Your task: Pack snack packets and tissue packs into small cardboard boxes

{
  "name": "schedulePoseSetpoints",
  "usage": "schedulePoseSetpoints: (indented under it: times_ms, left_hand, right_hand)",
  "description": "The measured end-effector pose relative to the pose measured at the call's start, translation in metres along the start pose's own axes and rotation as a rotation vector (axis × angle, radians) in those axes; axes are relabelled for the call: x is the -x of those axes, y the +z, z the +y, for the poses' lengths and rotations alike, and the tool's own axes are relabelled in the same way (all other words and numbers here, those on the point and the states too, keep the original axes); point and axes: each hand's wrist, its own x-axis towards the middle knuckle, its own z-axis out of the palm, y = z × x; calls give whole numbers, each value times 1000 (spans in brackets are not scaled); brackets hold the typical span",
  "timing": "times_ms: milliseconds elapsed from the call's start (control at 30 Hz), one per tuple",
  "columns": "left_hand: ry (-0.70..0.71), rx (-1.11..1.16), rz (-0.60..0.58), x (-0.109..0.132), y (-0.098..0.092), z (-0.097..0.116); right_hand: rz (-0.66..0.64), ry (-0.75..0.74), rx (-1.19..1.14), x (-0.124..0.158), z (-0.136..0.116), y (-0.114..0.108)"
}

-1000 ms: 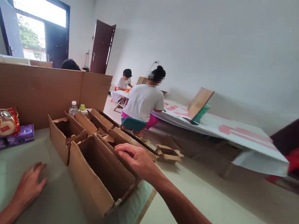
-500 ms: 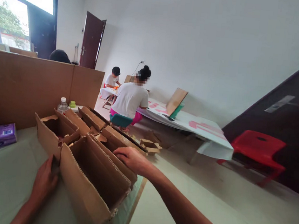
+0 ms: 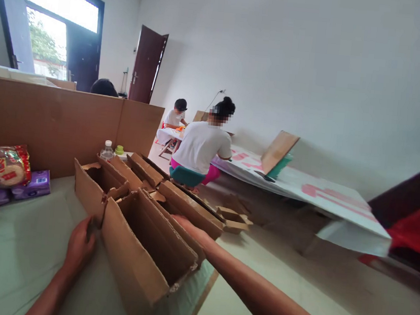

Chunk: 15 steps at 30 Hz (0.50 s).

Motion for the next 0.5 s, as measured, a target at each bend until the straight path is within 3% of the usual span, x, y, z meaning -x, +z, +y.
schedulePoseSetpoints:
  times_ms: [167, 400, 500]
  left_hand:
    - [-2, 6, -9, 2, -1, 2]
    - [-33, 15, -31, 5, -3, 9]
    - [-56, -10, -45, 13, -5, 17]
  right_hand:
    - [-62, 37, 130, -13, -8, -12]
    - [103, 74, 237, 4, -20, -49]
    - [270, 43, 255, 25, -23, -71]
